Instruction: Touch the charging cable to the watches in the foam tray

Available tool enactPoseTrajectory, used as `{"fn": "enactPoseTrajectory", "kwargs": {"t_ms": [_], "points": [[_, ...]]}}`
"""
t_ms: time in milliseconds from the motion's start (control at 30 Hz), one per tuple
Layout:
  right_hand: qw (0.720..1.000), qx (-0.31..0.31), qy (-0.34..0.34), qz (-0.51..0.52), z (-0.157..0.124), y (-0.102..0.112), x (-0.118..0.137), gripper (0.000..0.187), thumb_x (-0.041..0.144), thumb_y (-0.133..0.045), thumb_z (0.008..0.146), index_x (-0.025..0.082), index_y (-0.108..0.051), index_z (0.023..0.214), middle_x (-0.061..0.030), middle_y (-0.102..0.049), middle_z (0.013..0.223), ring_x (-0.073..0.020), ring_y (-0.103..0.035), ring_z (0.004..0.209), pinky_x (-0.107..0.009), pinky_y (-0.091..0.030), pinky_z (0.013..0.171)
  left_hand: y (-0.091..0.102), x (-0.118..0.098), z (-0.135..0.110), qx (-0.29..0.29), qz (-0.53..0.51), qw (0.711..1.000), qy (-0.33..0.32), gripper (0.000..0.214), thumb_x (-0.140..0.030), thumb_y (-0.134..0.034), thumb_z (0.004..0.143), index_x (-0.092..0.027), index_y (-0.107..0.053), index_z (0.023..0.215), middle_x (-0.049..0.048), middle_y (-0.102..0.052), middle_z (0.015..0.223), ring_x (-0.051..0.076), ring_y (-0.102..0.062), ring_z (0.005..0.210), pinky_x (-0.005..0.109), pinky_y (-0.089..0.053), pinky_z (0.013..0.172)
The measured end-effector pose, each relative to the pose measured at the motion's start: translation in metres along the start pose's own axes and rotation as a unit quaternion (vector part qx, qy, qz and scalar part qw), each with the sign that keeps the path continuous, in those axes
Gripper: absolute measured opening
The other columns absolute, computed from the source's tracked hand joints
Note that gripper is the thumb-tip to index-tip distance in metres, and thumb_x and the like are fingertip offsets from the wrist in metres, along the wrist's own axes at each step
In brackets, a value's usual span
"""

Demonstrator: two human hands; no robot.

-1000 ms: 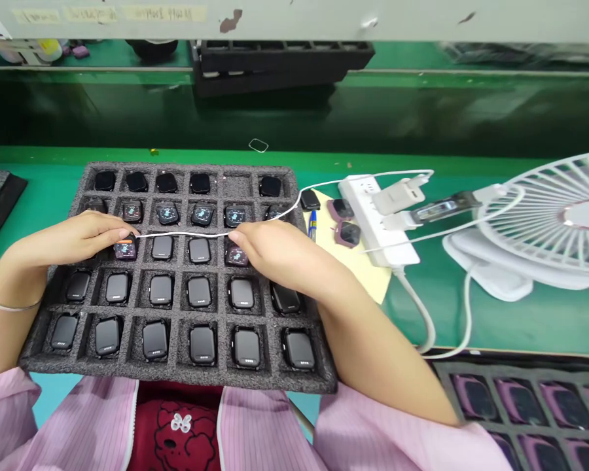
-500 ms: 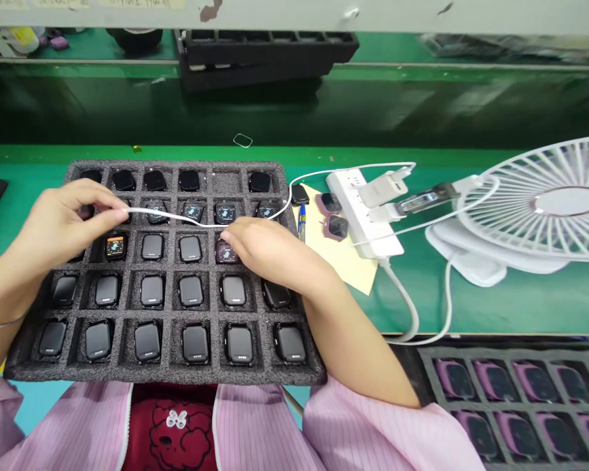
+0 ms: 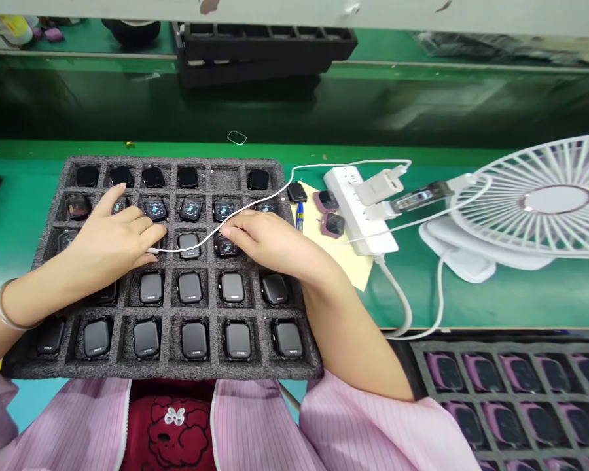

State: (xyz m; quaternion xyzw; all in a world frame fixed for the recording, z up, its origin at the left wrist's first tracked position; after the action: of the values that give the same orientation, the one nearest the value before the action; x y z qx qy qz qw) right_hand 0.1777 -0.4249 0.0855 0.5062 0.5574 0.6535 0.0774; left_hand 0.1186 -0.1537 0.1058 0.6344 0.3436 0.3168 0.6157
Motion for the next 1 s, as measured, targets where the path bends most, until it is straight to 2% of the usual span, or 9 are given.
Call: {"fn": "enactPoseTrajectory", "kwargs": {"t_ms": [67,167,267,333,433,533,767,900,1000], "points": [[1.0,0.002,0.006,-0.01,0.001,0.0,-0.002,0.039,0.044,-0.045,0.106,0.021,-0.075,0.095,-0.0112,-0.081,0.103,-0.0279,-0.074,0.097,-0.041,-0.056,0.093,0.004,0.012,0.005,0.017,-0.048,0.998,0.029,0.016,-0.028,-0.074,0.089,-0.021,-0.073,0.103,0.0057,-0.078,0.092,0.03,-0.071,0.099,0.068,-0.028,0.129],[1.0,-0.016,-0.008,0.011,0.002,0.0,-0.007,0.03,0.038,-0.05,0.104,0.021,-0.074,0.1,-0.0106,-0.08,0.108,-0.027,-0.074,0.1,-0.04,-0.056,0.093,0.006,0.035,0.009,0.017,-0.196,0.974,0.113,0.026,-0.043,-0.061,0.094,-0.02,-0.072,0.098,0.0024,-0.078,0.086,0.023,-0.071,0.083,0.055,-0.046,0.116],[0.998,-0.06,-0.026,0.021,0.001,-0.001,-0.007,0.023,0.03,-0.054,0.102,0.02,-0.075,0.101,-0.011,-0.079,0.108,-0.027,-0.073,0.101,-0.04,-0.056,0.092,0.001,0.047,0.011,0.061,-0.302,0.944,0.117,0.041,-0.052,-0.051,0.096,-0.019,-0.075,0.097,0.0052,-0.079,0.089,0.022,-0.07,0.081,0.044,-0.053,0.099],[0.994,-0.106,0.011,0.002,0.001,-0.005,-0.001,0.023,0.027,-0.054,0.103,0.02,-0.076,0.101,-0.0117,-0.077,0.105,-0.027,-0.071,0.101,-0.041,-0.054,0.093,-0.004,0.046,0.011,0.098,-0.294,0.946,0.089,0.045,-0.054,-0.046,0.098,-0.021,-0.077,0.102,0.0061,-0.081,0.097,0.025,-0.07,0.093,0.051,-0.045,0.111],[0.982,-0.125,0.14,-0.032,-0.001,-0.017,0.014,0.025,0.027,-0.055,0.108,0.019,-0.078,0.105,-0.0116,-0.073,0.102,-0.0255,-0.067,0.098,-0.039,-0.052,0.09,-0.01,0.039,0.01,0.107,-0.24,0.961,0.085,0.049,-0.052,-0.038,0.102,-0.023,-0.077,0.103,0.0067,-0.081,0.101,0.031,-0.067,0.11,0.064,-0.024,0.123],[0.969,-0.086,0.208,-0.1,0.0,-0.033,0.027,0.024,0.023,-0.055,0.109,0.02,-0.079,0.11,-0.0104,-0.07,0.098,-0.0251,-0.062,0.093,-0.037,-0.048,0.084,-0.013,0.036,0.01,0.104,-0.235,0.962,0.094,0.055,-0.055,-0.032,0.106,-0.022,-0.075,0.096,0.007,-0.078,0.092,0.03,-0.066,0.108,0.061,-0.026,0.124],[0.958,0.006,0.201,-0.205,0.016,-0.037,0.035,0.02,0.013,-0.071,0.097,0.013,-0.071,0.116,-0.0171,-0.071,0.119,-0.0322,-0.065,0.109,-0.042,-0.05,0.091,-0.014,0.038,0.012,0.121,-0.216,0.965,0.088,0.052,-0.048,-0.03,0.104,-0.022,-0.074,0.095,0.007,-0.078,0.098,0.03,-0.065,0.108,0.061,-0.029,0.122],[0.966,0.058,0.197,-0.157,0.026,-0.023,0.039,0.027,0.011,-0.071,0.092,0.013,-0.068,0.119,-0.0178,-0.073,0.121,-0.0328,-0.068,0.111,-0.044,-0.05,0.097,-0.015,0.036,0.014,0.124,-0.205,0.966,0.1,0.052,-0.047,-0.029,0.104,-0.022,-0.074,0.098,0.0086,-0.078,0.102,0.031,-0.064,0.11,0.062,-0.028,0.122],[0.99,0.078,0.12,-0.015,0.031,-0.013,0.038,0.03,0.02,-0.064,0.097,0.016,-0.063,0.127,-0.0099,-0.078,0.11,-0.0254,-0.071,0.097,-0.037,-0.052,0.09,-0.015,0.035,0.013,0.121,-0.214,0.964,0.104,0.05,-0.047,-0.031,0.103,-0.022,-0.074,0.095,0.0079,-0.078,0.099,0.03,-0.064,0.109,0.064,-0.026,0.123]]}}
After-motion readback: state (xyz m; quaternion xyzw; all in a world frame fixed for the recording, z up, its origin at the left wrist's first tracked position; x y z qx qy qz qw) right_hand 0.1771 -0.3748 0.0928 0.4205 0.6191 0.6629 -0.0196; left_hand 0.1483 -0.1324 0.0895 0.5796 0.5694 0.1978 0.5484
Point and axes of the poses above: each hand's wrist, its own z-axis towards the middle knuckle, its own y-axis out of the back of the hand, x = y × z, the point moved 1 cm from there along z, towards the middle knuckle
